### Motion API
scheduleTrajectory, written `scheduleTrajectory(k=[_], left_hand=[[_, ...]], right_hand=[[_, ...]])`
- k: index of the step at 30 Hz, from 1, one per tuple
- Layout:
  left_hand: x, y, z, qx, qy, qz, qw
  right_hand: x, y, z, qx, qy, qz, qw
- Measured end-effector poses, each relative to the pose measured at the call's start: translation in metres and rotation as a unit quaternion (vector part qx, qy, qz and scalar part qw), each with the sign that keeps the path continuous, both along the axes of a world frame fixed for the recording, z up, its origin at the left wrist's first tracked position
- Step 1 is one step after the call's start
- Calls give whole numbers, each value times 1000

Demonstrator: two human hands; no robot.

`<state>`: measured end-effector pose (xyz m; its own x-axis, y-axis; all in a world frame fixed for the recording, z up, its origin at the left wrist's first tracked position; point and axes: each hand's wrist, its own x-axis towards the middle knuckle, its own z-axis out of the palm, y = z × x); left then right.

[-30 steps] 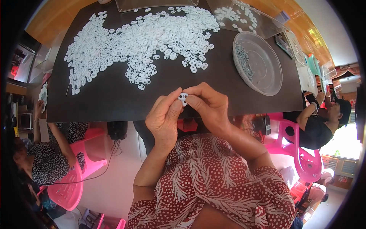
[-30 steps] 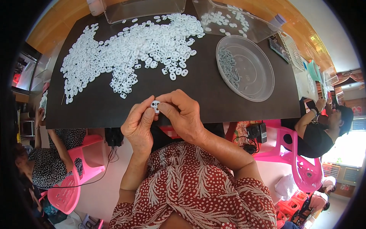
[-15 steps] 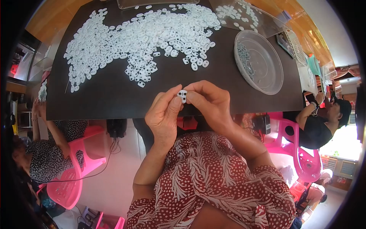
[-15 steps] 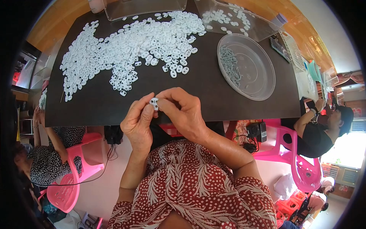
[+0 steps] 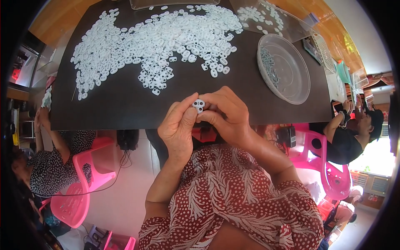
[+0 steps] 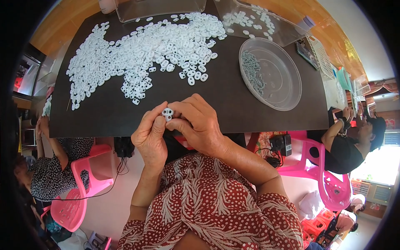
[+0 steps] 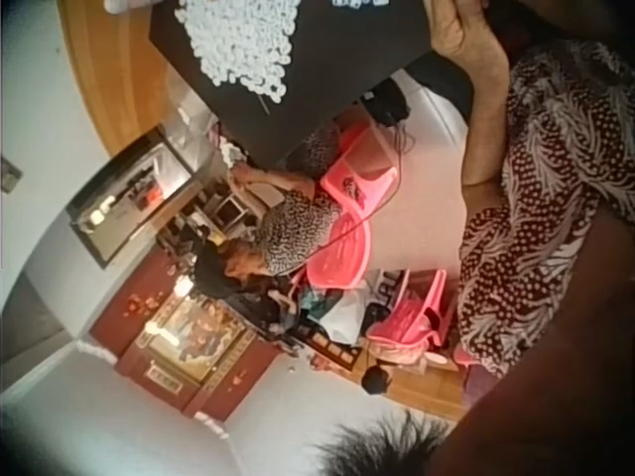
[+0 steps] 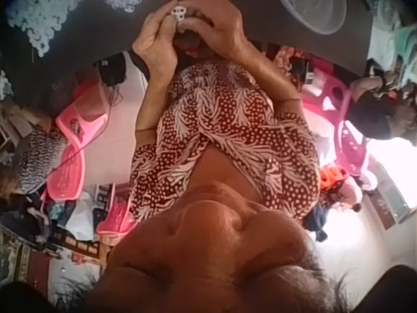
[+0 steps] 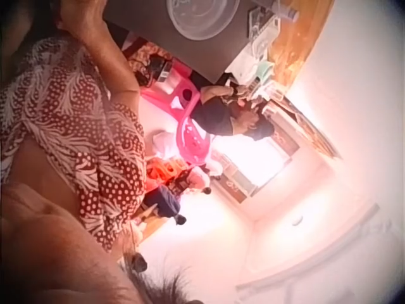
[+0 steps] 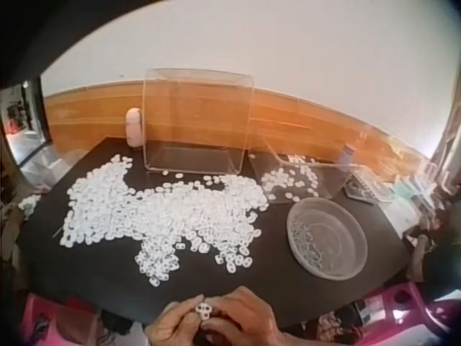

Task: Assembling small white plastic components by inserting metal pins into them.

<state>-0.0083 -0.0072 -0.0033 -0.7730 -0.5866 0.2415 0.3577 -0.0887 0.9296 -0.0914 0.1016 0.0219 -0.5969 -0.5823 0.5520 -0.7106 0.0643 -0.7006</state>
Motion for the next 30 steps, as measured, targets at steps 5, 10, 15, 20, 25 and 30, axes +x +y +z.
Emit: scheduleTrajectory(k=[5, 10, 15, 20, 25, 30], left_hand=[[0, 5, -1, -7, 6, 11, 1000], [-2, 10, -10, -25, 21, 53, 998], [-4, 11, -9, -21, 25, 67, 997], [-5, 12, -11, -7, 28, 72, 997], [-6, 13, -13, 11, 22, 78, 997], [-6, 14, -13, 10, 22, 83, 996]], right_hand=[[2, -1, -5, -18, 22, -11, 1000], [5, -3, -7, -29, 47, -27, 998], [7, -7, -10, -47, 62, -37, 996], [9, -8, -12, -53, 48, -44, 996], [10, -10, -13, -67, 41, -42, 996], [11, -11, -15, -71, 42, -46, 996]])
